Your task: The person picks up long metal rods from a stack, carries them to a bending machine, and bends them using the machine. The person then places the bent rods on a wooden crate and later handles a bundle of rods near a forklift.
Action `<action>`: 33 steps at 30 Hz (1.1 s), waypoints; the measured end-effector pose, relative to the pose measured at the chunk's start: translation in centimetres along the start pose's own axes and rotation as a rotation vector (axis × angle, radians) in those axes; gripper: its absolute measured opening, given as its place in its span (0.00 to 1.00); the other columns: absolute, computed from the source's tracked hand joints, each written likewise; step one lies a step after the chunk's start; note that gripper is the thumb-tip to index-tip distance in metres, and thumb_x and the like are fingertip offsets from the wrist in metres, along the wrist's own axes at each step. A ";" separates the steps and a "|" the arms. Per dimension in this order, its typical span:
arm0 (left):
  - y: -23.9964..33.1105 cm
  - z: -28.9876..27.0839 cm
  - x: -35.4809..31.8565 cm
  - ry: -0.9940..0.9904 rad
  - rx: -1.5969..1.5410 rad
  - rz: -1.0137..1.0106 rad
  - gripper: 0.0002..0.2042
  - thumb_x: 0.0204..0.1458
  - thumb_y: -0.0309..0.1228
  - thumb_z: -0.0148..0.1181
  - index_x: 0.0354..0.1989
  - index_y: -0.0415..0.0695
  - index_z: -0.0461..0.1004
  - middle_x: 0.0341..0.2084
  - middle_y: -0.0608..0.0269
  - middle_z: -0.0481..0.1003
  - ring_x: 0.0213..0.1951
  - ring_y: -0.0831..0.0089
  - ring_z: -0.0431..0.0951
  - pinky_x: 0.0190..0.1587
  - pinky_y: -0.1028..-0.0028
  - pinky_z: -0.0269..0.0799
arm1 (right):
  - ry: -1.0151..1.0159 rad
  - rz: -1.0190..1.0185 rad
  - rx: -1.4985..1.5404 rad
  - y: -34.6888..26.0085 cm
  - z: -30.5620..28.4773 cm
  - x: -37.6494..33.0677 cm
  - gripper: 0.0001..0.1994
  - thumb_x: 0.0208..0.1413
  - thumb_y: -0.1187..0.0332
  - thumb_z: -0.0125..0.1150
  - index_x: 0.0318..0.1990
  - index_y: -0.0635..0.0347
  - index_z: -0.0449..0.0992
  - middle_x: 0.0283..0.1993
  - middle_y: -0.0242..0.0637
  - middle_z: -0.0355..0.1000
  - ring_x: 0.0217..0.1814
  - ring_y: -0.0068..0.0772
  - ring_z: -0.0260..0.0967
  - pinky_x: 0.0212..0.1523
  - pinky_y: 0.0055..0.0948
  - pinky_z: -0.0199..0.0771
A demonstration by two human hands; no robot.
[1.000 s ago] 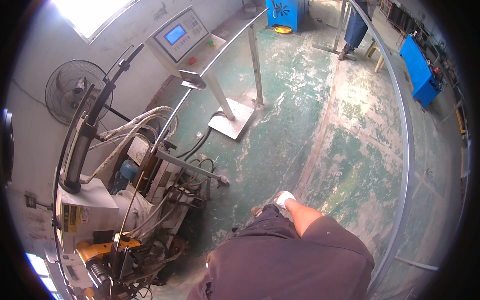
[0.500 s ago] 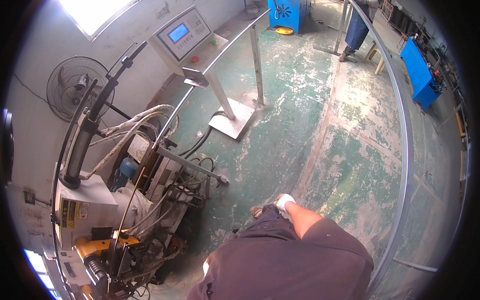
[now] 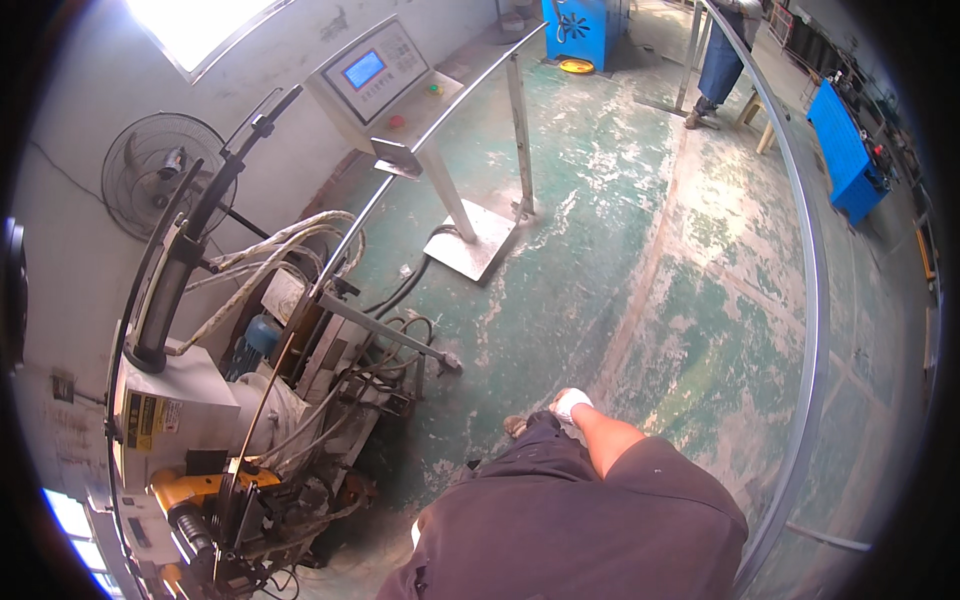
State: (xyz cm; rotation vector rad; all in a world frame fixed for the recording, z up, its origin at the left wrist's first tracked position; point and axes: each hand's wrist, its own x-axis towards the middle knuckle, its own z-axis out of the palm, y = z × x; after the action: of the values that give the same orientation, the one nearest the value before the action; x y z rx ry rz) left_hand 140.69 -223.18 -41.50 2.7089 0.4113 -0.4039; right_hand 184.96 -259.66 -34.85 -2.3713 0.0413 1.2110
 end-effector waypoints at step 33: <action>0.3 1.4 -0.1 0.043 0.060 -0.037 0.08 0.55 0.34 0.57 0.33 0.47 0.82 0.34 0.57 0.82 0.40 0.58 0.82 0.43 0.63 0.78 | 0.017 -0.024 -0.031 -1.8 -0.2 2.2 0.26 0.54 0.55 0.65 0.57 0.59 0.82 0.59 0.48 0.79 0.63 0.47 0.76 0.64 0.36 0.74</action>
State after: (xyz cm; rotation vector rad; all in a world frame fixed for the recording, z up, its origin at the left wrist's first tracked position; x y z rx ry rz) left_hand 140.45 -224.02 -42.59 2.7763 0.4691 -0.3752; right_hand 186.88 -257.76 -35.67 -2.4016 -0.0001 1.1883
